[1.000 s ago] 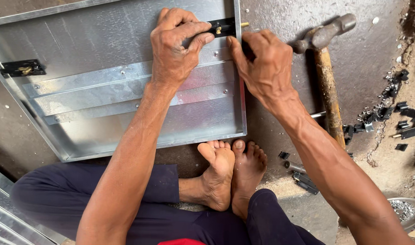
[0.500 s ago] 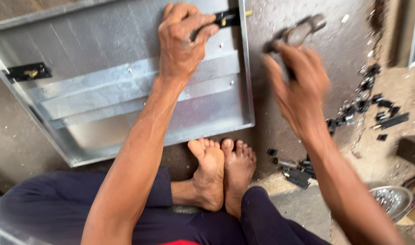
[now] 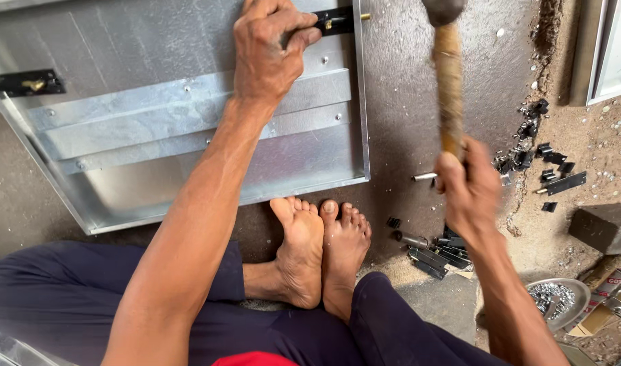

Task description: The person sits on the floor and uses a hammer to attach small black metal brackets to a rectangular metal frame. They repeatedly pick up brackets, position them on the frame, and hammer them into place.

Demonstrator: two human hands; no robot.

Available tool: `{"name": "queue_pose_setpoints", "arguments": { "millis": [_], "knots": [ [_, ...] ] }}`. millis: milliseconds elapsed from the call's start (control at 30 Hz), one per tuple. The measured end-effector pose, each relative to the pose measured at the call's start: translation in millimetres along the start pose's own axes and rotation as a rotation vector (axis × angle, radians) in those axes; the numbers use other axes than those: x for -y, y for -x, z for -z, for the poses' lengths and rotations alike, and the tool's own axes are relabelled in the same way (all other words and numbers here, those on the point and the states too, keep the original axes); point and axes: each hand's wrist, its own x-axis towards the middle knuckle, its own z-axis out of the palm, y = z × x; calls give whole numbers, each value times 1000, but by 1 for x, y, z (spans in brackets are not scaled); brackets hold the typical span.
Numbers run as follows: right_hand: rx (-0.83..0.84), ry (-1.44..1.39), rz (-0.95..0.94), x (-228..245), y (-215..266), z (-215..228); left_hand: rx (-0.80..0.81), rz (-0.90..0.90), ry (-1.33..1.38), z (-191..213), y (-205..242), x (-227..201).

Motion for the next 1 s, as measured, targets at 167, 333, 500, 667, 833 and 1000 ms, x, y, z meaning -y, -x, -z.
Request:
{"name": "queue_pose_setpoints", "arguments": {
  "millis": [167,333,500,667,833,1000],
  "knots": [
    [82,-9,34,12,-16,-32,-10,-17,-78,-5,-5,-3],
    [116,303,120,4,-41,-48,72,90,-2,-14,-5,4],
    [57,225,213,13,-48,-47,21,19,-116,-10,-5,-1],
    [96,339,69,14,-48,-44,82,73,-77,-11,-5,-1],
    [-111,123,200,18,-20,-6,67,-101,-149,8,-7,-27],
    [-281,-25,148,-6,26,65,170,-383,-142,-60,49,-93]
  ]
}}
